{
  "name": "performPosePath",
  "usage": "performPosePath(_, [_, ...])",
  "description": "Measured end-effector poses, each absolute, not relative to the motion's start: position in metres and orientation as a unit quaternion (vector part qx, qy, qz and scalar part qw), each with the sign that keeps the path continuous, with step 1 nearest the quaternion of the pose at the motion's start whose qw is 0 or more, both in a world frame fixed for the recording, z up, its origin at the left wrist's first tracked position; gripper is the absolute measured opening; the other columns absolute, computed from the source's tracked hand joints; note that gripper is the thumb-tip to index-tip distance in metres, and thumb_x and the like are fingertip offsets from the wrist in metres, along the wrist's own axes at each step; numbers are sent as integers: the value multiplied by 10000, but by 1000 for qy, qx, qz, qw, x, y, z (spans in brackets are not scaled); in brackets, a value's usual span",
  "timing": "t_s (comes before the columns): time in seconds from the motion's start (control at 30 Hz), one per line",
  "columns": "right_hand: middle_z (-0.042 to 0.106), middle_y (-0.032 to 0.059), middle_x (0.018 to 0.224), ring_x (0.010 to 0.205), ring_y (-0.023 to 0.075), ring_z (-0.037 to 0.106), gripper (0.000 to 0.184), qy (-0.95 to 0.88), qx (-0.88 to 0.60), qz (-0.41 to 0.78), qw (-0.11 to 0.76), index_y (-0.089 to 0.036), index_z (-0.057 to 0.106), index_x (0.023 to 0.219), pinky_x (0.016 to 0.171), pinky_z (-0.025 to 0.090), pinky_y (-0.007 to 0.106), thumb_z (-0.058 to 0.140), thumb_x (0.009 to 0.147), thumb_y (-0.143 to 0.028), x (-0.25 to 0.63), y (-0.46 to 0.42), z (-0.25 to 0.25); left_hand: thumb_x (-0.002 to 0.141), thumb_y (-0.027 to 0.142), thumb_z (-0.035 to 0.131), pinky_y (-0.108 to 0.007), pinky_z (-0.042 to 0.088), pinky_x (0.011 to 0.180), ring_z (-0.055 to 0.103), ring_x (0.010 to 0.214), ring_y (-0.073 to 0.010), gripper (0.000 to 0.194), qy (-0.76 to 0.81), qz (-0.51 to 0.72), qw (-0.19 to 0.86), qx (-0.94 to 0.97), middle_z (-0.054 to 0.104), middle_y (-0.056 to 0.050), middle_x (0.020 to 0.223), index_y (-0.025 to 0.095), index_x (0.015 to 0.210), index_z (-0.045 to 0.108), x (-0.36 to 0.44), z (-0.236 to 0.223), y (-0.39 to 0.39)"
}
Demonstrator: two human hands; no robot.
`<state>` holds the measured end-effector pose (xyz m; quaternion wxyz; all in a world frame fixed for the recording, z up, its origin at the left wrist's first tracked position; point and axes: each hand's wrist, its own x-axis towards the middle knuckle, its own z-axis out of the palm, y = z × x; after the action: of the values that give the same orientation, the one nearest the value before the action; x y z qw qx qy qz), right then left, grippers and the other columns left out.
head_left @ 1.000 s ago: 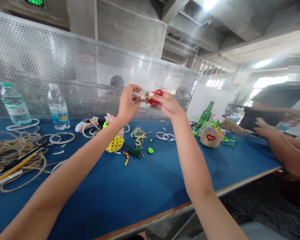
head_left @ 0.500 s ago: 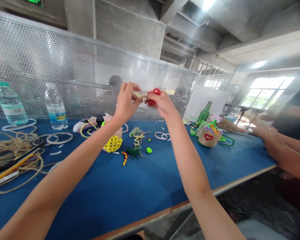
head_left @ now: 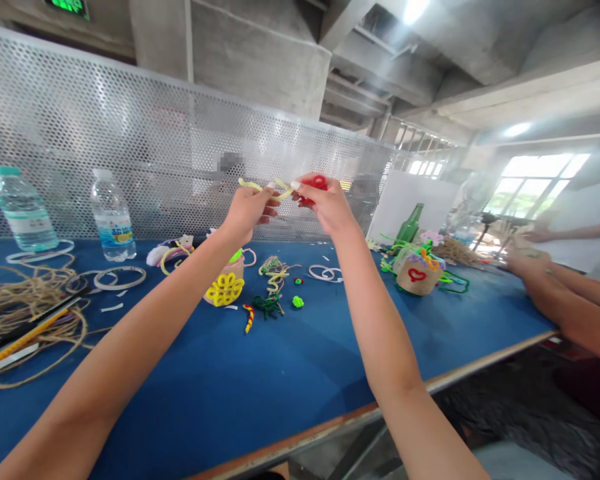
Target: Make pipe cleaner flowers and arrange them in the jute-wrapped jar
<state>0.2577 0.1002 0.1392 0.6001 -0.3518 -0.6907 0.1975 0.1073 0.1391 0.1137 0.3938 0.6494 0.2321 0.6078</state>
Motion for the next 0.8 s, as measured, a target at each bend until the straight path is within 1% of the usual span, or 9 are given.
performPosePath(0.1, [573, -4, 675, 683, 119, 559, 167, -735, -336, 199, 554, -201, 613, 720, 625, 442, 260, 696, 720, -346, 255, 98, 138, 832, 256, 615, -173, 436, 438, 558, 496, -74, 165, 208, 626, 359, 660, 661, -46, 638, 153, 705, 636, 98, 117, 145])
performPosePath(0.2, [577, -13, 620, 611, 107, 530, 160, -785, -341, 170, 487, -186, 618, 664, 614, 425, 270, 701, 712, -314, 252, 96, 138, 758, 324, 708, -189, 456, 452, 544, 486, -78, 229, 170, 629, 290, 701, 624, -30, 570, 152, 639, 614, 91, 118, 148])
performPosePath(0.27, [578, -12, 589, 582, 106, 523, 163, -794, -366, 145, 464, -178, 598, 617, 607, 422, 276, 679, 724, -271, 250, 97, 137, 709, 343, 746, -211, 468, 470, 544, 484, -88, 246, 169, 632, 248, 714, 611, -23, 550, 152, 634, 610, 88, 119, 149])
performPosePath(0.37, [573, -2, 546, 551, 110, 526, 185, -765, -410, 112, 483, -168, 561, 557, 590, 415, 278, 610, 735, -162, 246, 101, 134, 708, 327, 730, -238, 478, 522, 564, 524, -108, 203, 196, 656, 154, 712, 620, -21, 576, 163, 658, 622, 87, 118, 146])
performPosePath(0.5, [531, -14, 483, 500, 99, 503, 222, -751, -425, 95, 497, -168, 527, 498, 541, 389, 263, 587, 701, -98, 241, 108, 129, 739, 225, 655, -270, 458, 607, 571, 619, -139, 111, 220, 615, -74, 754, 623, -18, 627, 192, 639, 622, 91, 117, 137])
performPosePath(0.57, [519, -25, 478, 486, 92, 494, 206, -754, -414, 121, 496, -170, 527, 508, 517, 382, 252, 589, 689, -93, 240, 110, 127, 757, 181, 605, -283, 443, 627, 562, 644, -152, 133, 215, 585, -148, 768, 595, -22, 626, 194, 626, 612, 93, 116, 133])
performPosePath(0.63, [527, -25, 492, 486, 91, 497, 176, -749, -407, 153, 501, -171, 534, 533, 498, 378, 244, 581, 685, -94, 239, 112, 126, 775, 159, 574, -283, 436, 635, 547, 646, -149, 148, 201, 587, -166, 766, 575, -24, 645, 194, 636, 608, 95, 114, 133])
performPosePath(0.7, [541, -15, 517, 496, 93, 509, 146, -728, -405, 176, 524, -172, 539, 561, 489, 377, 241, 578, 691, -118, 239, 114, 126, 779, 149, 577, -277, 442, 652, 542, 664, -137, 120, 182, 609, -160, 755, 593, -34, 736, 194, 675, 619, 95, 113, 133])
performPosePath(0.8, [530, -13, 541, 513, 95, 515, 120, -662, -415, 190, 595, -182, 526, 594, 486, 383, 237, 577, 698, -156, 241, 117, 128, 788, 148, 585, -263, 464, 667, 568, 724, -131, 81, 142, 618, -162, 756, 615, -51, 891, 198, 793, 648, 96, 108, 134])
